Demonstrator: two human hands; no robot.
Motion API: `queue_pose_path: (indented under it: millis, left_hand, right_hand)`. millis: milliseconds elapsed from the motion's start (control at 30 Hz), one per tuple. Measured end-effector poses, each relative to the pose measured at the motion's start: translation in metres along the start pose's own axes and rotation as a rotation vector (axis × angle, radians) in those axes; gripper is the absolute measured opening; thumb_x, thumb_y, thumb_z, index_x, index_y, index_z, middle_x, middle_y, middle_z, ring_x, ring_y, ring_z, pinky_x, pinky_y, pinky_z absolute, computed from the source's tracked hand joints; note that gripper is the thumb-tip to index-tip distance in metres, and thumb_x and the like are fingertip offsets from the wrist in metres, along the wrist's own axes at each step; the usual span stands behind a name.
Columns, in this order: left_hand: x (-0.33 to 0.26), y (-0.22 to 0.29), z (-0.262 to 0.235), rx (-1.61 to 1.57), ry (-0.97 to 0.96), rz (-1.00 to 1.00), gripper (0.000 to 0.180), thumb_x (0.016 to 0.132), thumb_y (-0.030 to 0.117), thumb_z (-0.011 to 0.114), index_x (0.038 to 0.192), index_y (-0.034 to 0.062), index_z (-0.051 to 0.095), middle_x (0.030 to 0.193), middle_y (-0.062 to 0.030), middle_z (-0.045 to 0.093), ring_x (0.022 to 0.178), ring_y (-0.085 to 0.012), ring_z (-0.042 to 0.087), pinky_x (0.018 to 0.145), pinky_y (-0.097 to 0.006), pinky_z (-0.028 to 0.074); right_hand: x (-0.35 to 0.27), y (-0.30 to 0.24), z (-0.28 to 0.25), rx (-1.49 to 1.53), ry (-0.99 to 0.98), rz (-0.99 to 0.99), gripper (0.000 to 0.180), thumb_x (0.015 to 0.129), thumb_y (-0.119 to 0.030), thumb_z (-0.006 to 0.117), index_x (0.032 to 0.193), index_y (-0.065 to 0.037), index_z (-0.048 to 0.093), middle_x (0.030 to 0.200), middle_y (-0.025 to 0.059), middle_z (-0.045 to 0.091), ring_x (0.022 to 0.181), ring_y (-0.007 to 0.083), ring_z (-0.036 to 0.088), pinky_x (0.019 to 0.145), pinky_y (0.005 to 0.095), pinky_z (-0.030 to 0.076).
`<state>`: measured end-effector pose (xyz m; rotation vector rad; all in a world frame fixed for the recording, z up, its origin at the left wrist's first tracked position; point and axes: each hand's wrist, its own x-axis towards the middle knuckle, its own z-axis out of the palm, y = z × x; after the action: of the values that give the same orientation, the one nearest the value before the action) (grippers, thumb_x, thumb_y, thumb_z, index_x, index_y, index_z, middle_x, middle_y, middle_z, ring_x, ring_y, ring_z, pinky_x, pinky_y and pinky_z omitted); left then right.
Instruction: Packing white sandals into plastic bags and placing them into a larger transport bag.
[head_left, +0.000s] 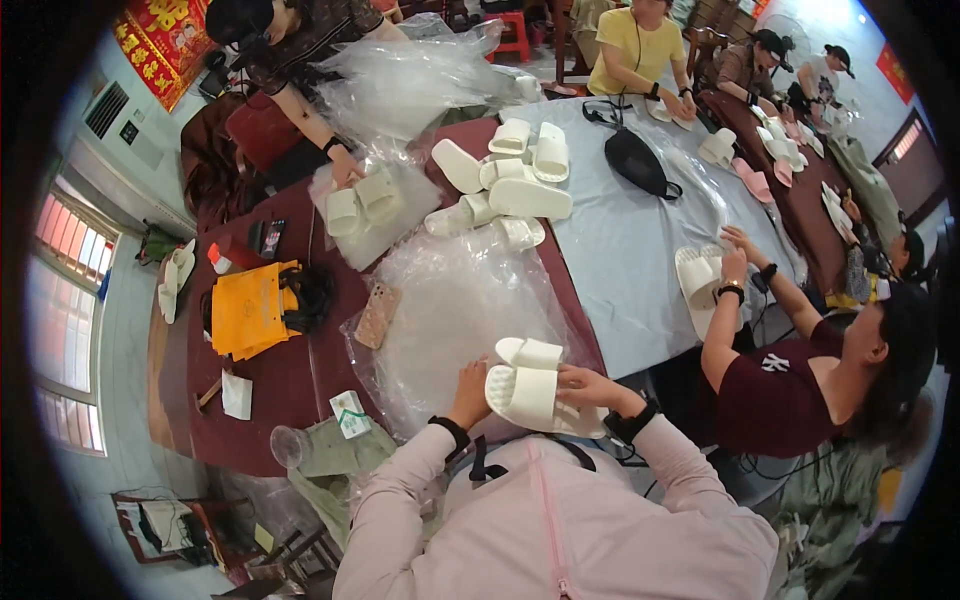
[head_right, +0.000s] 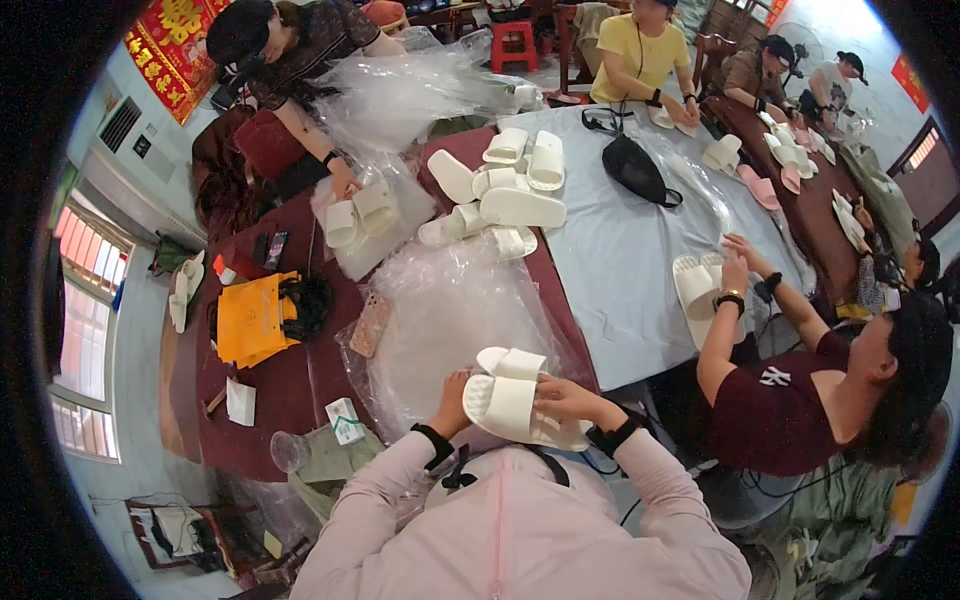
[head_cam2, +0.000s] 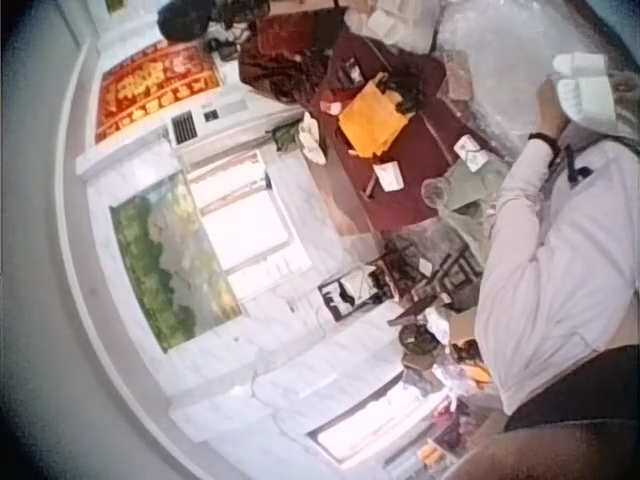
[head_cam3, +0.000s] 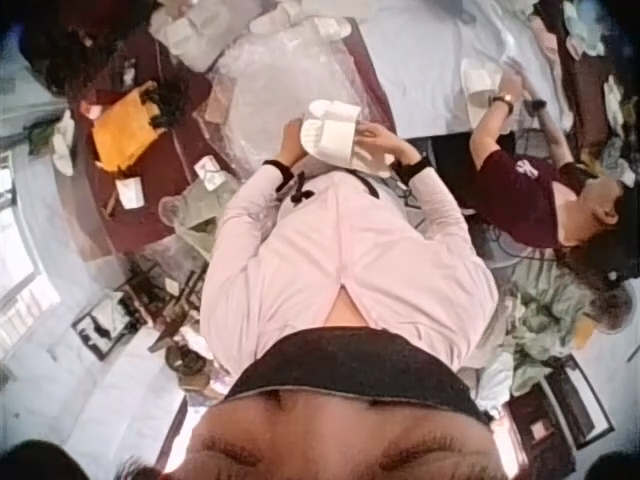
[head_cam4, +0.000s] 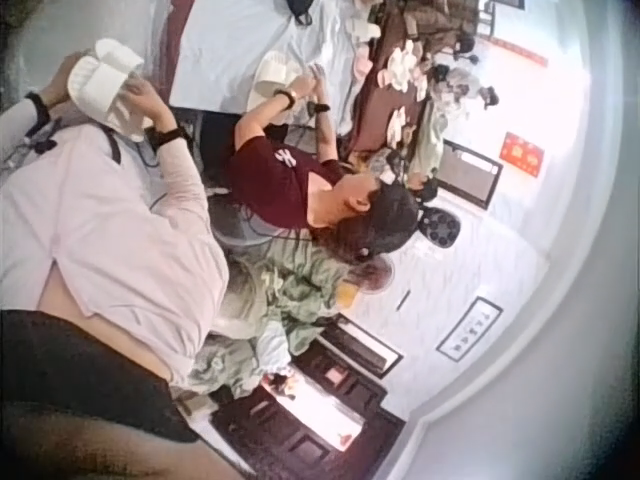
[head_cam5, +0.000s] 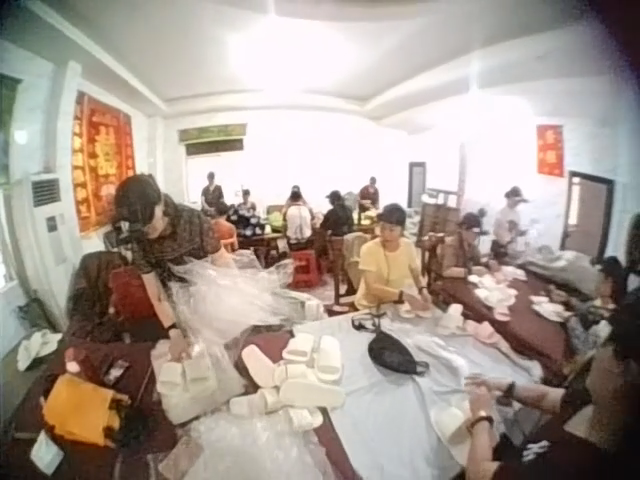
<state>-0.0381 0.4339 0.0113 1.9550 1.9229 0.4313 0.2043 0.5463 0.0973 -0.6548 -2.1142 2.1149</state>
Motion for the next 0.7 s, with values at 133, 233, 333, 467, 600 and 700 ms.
queue_pose_path:
  millis: [133, 233, 333, 467, 600, 700]
  left_hand:
    - [-0.036, -0.037, 0.013, -0.020, 0.007, 0.219, 0.051, 0.075, 0.036, 0.057, 0.116, 0.0067, 0.051, 0.128, -0.0215, 0.038, 0.115, -0.0392, 0.037, 0.087, -0.051, 0.033]
    - [-0.047, -0.045, 0.015, 0.271, -0.048, 0.183, 0.061, 0.072, 0.043, 0.060, 0.123, 0.0108, 0.046, 0.135, -0.0207, 0.031, 0.122, -0.0403, 0.031, 0.094, -0.058, 0.027]
    - [-0.035, -0.055, 0.020, 0.364, -0.056, 0.173, 0.071, 0.070, 0.046, 0.063, 0.131, 0.0188, 0.039, 0.140, -0.0189, 0.024, 0.127, -0.0406, 0.025, 0.097, -0.061, 0.021]
    - [-0.014, -0.067, 0.019, 0.383, -0.086, 0.149, 0.063, 0.072, 0.042, 0.064, 0.128, 0.0235, 0.043, 0.140, -0.0154, 0.026, 0.127, -0.0376, 0.026, 0.098, -0.057, 0.025]
    - [0.020, -0.062, -0.009, 0.281, -0.229, -0.024, 0.048, 0.086, 0.039, 0.047, 0.131, 0.0243, 0.039, 0.141, -0.0125, 0.024, 0.129, -0.0352, 0.023, 0.101, -0.056, 0.022]
    - [0.052, -0.051, -0.035, 0.116, -0.271, -0.141, 0.049, 0.089, 0.039, 0.041, 0.131, 0.0146, 0.038, 0.138, -0.0151, 0.031, 0.128, -0.0354, 0.027, 0.100, -0.056, 0.023]
  right_hand:
    - [0.013, 0.005, 0.028, -0.037, -0.078, 0.105, 0.032, 0.083, -0.018, 0.055, 0.110, -0.001, 0.057, 0.131, 0.0062, 0.037, 0.110, 0.0171, 0.044, 0.088, 0.0312, 0.039]
    - [0.005, -0.005, 0.035, -0.050, -0.032, 0.204, 0.033, 0.081, -0.018, 0.056, 0.109, -0.002, 0.057, 0.130, 0.0037, 0.038, 0.101, 0.0147, 0.049, 0.075, 0.0285, 0.045]
    - [-0.007, -0.024, 0.043, -0.041, 0.042, 0.176, 0.032, 0.080, -0.018, 0.057, 0.109, -0.003, 0.058, 0.128, 0.0022, 0.040, 0.093, 0.0129, 0.052, 0.063, 0.0264, 0.046]
    - [-0.022, -0.026, 0.038, -0.219, -0.035, 0.142, 0.032, 0.079, -0.019, 0.060, 0.105, -0.001, 0.059, 0.126, 0.0052, 0.042, 0.101, 0.0166, 0.048, 0.081, 0.0294, 0.041]
    - [-0.032, -0.016, 0.034, -0.155, 0.011, 0.170, 0.034, 0.079, -0.018, 0.060, 0.107, 0.000, 0.058, 0.129, 0.0059, 0.040, 0.113, 0.0181, 0.042, 0.093, 0.0281, 0.033]
    - [-0.036, -0.022, 0.029, 0.107, 0.084, 0.138, 0.035, 0.078, -0.013, 0.060, 0.110, 0.000, 0.057, 0.130, 0.0048, 0.040, 0.117, 0.0174, 0.039, 0.095, 0.0280, 0.032]
